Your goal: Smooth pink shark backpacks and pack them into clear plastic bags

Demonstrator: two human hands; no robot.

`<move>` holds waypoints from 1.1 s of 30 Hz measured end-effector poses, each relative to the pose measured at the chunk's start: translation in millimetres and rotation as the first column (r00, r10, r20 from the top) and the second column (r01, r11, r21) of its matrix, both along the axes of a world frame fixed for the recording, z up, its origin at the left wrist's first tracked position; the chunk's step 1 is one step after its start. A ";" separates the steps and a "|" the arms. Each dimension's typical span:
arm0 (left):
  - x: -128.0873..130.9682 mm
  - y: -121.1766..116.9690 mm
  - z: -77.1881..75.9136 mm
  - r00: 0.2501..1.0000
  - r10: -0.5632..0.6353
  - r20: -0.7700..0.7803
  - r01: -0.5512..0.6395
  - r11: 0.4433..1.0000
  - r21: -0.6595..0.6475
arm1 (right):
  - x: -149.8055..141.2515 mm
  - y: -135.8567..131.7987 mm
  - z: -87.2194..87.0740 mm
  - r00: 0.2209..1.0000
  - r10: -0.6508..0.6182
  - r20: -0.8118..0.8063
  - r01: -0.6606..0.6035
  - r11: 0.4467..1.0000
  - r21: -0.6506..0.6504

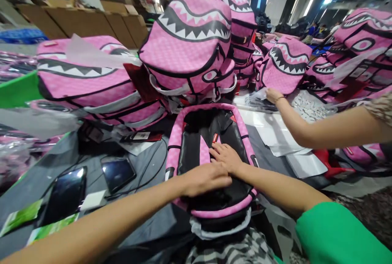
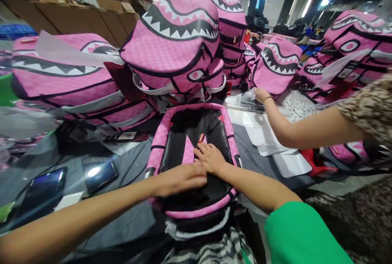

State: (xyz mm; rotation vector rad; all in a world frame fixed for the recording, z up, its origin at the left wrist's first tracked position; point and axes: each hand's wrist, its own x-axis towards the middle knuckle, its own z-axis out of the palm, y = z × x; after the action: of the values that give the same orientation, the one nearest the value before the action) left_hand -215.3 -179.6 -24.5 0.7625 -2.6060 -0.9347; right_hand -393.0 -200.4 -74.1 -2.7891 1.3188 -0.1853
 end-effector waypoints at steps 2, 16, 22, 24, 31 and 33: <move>-5.1 19.8 -8.8 0.980 -0.186 0.071 0.193 0.977 -0.095 | -0.7 -0.6 -3.4 0.999 -0.023 0.038 0.024 0.999 -0.030; -9.2 12.2 -57.6 0.873 0.485 0.050 -0.424 0.806 -0.413 | -10.3 51.7 57.0 0.838 0.546 0.007 -0.546 0.838 0.018; -7.9 1.8 -60.2 0.724 0.657 0.209 -0.545 0.731 -0.410 | -2.1 33.6 16.6 0.729 0.614 -0.303 -0.622 0.779 0.081; -9.6 0.7 -59.0 0.711 0.667 0.224 -0.552 0.726 -0.411 | 1.2 28.0 10.4 0.744 0.565 -0.357 -0.583 0.810 0.067; -8.9 49.8 -56.1 0.703 0.647 0.295 -0.472 0.735 -0.486 | -1.4 75.7 17.8 0.906 0.278 -0.318 -0.347 0.919 -0.185; -7.0 72.7 -59.9 0.716 0.627 0.308 -0.448 0.751 -0.485 | -9.9 79.4 23.6 0.953 0.181 -0.242 -0.244 0.933 -0.263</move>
State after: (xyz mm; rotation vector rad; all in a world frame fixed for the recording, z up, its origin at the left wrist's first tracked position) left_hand -222.3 -106.9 -84.4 1.6791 -2.5142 -0.0568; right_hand -402.9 -121.0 -50.5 -3.2594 1.0858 -0.0738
